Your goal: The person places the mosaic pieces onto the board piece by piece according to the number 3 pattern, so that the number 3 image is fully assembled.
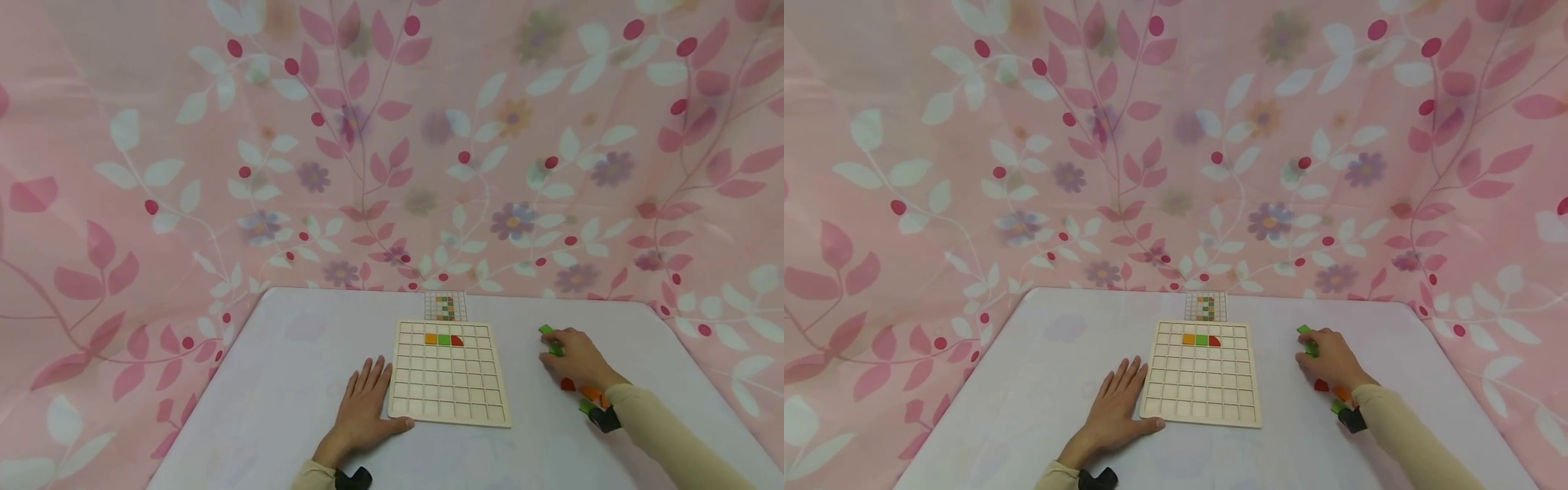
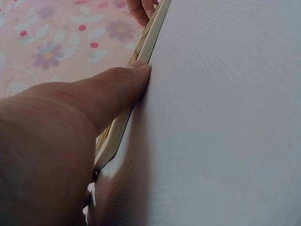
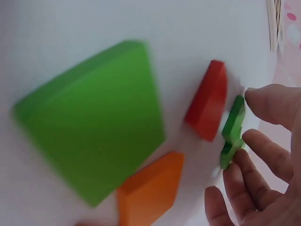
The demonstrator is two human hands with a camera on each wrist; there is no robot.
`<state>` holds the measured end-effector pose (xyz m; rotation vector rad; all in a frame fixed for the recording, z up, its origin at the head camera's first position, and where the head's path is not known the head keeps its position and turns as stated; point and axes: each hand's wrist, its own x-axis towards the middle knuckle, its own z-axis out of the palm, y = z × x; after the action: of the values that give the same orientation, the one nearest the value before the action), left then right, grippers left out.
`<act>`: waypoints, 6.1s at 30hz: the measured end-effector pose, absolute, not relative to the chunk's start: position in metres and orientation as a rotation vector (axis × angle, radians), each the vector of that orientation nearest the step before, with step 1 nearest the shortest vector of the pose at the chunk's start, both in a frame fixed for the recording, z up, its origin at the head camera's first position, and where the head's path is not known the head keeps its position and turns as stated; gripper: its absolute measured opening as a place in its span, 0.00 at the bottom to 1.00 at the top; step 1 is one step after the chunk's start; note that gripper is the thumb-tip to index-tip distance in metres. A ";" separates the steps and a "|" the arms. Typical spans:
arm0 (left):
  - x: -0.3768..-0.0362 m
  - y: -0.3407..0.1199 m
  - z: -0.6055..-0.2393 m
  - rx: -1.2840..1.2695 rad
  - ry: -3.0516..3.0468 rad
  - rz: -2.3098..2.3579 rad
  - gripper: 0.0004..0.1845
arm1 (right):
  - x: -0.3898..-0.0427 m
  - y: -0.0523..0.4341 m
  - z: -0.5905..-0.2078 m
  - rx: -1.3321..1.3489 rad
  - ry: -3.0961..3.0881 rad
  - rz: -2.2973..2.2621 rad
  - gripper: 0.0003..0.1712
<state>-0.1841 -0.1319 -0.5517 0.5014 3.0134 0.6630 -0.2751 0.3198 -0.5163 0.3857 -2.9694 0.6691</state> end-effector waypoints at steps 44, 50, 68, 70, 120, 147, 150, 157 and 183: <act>-0.181 -0.132 -0.546 0.524 3.018 0.711 0.58 | -0.257 0.346 -0.521 0.263 -3.007 0.765 0.17; -0.181 -0.133 -0.551 0.498 3.021 0.683 0.59 | -0.257 0.344 -0.522 0.289 -3.025 0.794 0.16; -0.183 -0.132 -0.552 0.503 3.013 0.678 0.60 | -0.255 0.300 -0.518 0.385 -2.945 0.756 0.13; -0.183 -0.132 -0.551 0.501 3.011 0.671 0.60 | -0.257 0.293 -0.518 0.393 -2.930 0.720 0.12; -0.181 -0.132 -0.546 0.505 3.004 0.688 0.59 | -0.276 0.178 -0.509 0.687 -2.901 0.671 0.10; -0.182 -0.133 -0.544 0.521 3.019 0.688 0.59 | -0.285 0.165 -0.511 0.625 -2.976 0.597 0.09; -0.182 -0.133 -0.542 0.527 3.025 0.689 0.58 | -0.288 0.165 -0.509 0.610 -2.987 0.657 0.08; -0.183 -0.133 -0.543 0.542 3.038 0.694 0.59 | -0.286 0.165 -0.507 0.574 -3.000 0.749 0.09; -0.182 -0.131 -0.544 0.501 3.019 0.676 0.59 | -0.283 0.170 -0.510 0.505 -2.977 0.835 0.09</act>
<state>-0.1815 -0.1310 -0.5436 0.5012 3.0187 0.6760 -0.2834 0.1698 -0.5103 0.5051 -2.9768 0.8352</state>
